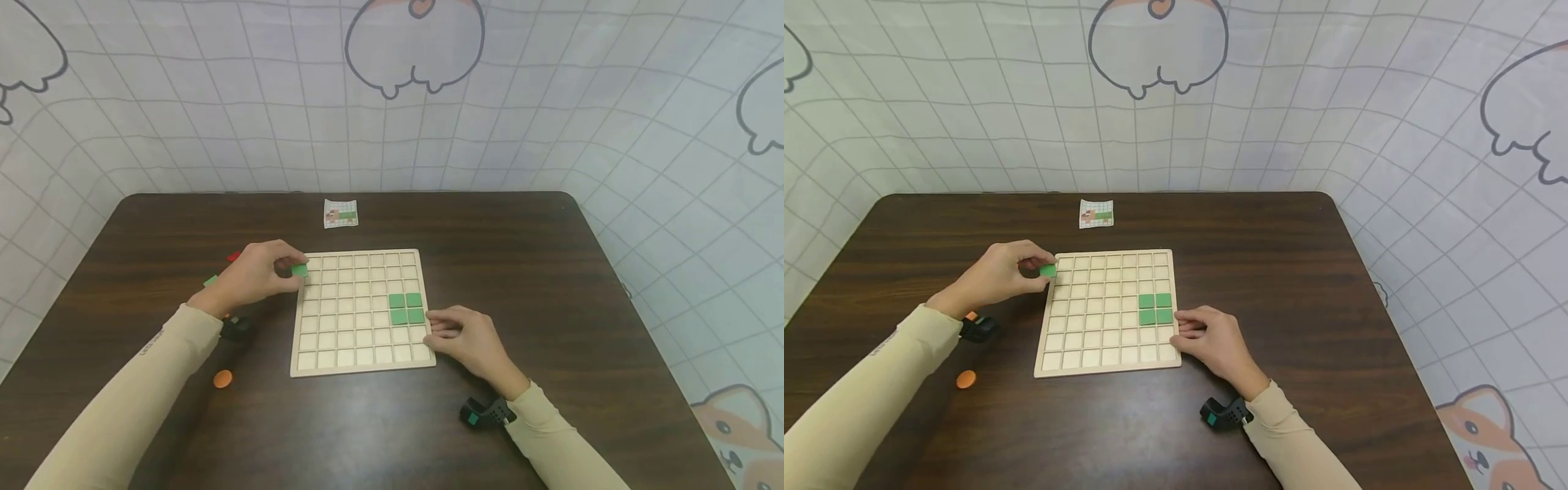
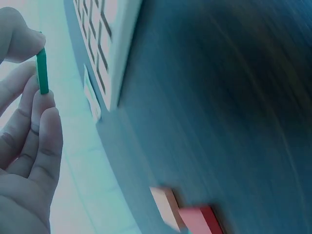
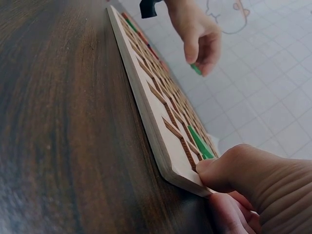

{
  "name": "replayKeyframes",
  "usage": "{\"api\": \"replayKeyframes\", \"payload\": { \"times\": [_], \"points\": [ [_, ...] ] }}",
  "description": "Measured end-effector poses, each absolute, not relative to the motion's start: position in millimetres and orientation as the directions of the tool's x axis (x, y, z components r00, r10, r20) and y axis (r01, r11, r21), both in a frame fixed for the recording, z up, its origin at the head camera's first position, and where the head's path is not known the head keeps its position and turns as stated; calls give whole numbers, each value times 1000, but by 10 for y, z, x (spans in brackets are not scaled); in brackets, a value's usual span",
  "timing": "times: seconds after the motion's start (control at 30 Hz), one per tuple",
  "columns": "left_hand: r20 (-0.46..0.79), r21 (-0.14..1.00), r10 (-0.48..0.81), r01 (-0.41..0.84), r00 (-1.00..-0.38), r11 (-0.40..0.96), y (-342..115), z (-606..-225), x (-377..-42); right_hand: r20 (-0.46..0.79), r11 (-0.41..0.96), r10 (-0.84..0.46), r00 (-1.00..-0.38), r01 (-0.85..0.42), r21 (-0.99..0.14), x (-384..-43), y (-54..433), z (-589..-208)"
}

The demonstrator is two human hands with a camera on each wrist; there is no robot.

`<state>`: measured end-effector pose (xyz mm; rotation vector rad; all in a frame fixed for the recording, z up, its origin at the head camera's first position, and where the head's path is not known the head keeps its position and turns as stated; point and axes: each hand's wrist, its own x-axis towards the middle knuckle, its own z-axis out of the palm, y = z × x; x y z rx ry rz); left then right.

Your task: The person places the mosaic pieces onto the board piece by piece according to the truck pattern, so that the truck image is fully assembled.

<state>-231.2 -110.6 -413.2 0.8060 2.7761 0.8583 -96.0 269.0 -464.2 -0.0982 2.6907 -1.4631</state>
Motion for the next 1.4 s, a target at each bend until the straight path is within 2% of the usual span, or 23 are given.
{"api": "replayKeyframes", "payload": {
  "times": [0.43, 0.73, 1.4],
  "points": [
    [1, 609, 612, 486, -791, 628, -621, -4181, -2256, -40, 542, -96, -995, -18, -840, -971, 2687, -4642],
    [34, 598, 685, 565, -727, 569, -370, -4211, -2267, -42, 524, -103, -994, -18, -851, -983, 2710, -4638],
    [29, 595, 744, 609, -668, 524, -4, -4321, -2202, -43, 517, -99, -994, -14, -856, -978, 2704, -4661]
  ]
}}
